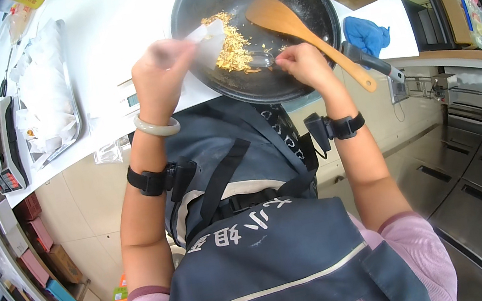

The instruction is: The person prepares food in a frying pan by hand and using a wooden spatula, occasionally weighing ingredients on a scale.

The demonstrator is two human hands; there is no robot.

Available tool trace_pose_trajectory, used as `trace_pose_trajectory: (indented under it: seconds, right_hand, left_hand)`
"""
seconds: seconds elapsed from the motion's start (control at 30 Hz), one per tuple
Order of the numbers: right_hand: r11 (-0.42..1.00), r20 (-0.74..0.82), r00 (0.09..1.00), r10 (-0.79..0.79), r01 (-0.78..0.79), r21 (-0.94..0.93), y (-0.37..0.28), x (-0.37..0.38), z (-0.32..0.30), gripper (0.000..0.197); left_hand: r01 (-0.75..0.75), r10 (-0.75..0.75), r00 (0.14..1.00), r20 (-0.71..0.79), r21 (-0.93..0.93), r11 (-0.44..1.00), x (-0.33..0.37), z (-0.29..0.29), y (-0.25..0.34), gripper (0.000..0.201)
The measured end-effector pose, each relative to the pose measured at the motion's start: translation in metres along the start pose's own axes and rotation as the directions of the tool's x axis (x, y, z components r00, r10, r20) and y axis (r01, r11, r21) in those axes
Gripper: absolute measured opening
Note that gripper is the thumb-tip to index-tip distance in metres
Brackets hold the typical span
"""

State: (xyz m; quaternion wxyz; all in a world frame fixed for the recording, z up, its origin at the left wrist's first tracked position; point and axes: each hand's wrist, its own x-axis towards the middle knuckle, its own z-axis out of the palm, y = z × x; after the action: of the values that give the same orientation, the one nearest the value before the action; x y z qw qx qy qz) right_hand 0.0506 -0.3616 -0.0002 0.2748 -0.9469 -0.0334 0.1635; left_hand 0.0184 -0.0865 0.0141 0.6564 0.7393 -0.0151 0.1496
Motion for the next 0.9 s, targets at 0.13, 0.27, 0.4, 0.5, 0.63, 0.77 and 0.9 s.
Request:
trace_pose_trajectory:
  seconds: [0.13,0.27,0.4,0.5,0.63,0.77,0.9]
  right_hand:
    - [0.999,0.040,0.999,-0.020,0.018,0.044,0.005,-0.001,-0.001,0.015]
    - [0.958,0.120,0.992,0.027,-0.060,0.280,0.002,-0.002,-0.008,0.017]
    - [0.857,0.117,0.993,-0.006,-0.055,0.512,-0.010,-0.013,-0.033,0.019]
    - [0.803,0.049,0.996,-0.072,0.029,0.595,-0.026,-0.024,-0.057,0.018]
    - [0.883,-0.082,0.980,-0.179,0.197,0.425,-0.047,-0.031,-0.075,0.020]
    - [0.939,-0.278,0.898,-0.342,0.336,-0.069,-0.066,-0.041,-0.077,0.015]
    - [0.901,-0.321,0.843,-0.431,0.383,-0.204,-0.072,-0.048,-0.074,0.011]
  left_hand:
    - [0.032,-0.034,0.999,0.028,0.053,0.998,-0.004,0.009,-0.001,0.009]
    - [0.073,-0.075,0.997,0.030,0.068,0.995,-0.004,0.016,-0.005,0.008]
    - [0.071,-0.073,0.997,0.024,0.085,0.994,-0.004,0.021,-0.004,0.009]
    - [0.060,-0.063,0.997,0.043,0.074,0.995,-0.005,0.024,-0.005,0.009]
    - [0.033,-0.038,0.996,0.077,0.065,0.997,-0.006,0.030,-0.002,0.005]
    - [0.004,-0.007,0.996,0.083,0.041,0.999,-0.008,0.034,-0.006,0.006]
    - [-0.031,0.020,0.995,0.102,0.105,0.994,-0.008,0.038,-0.008,0.006]
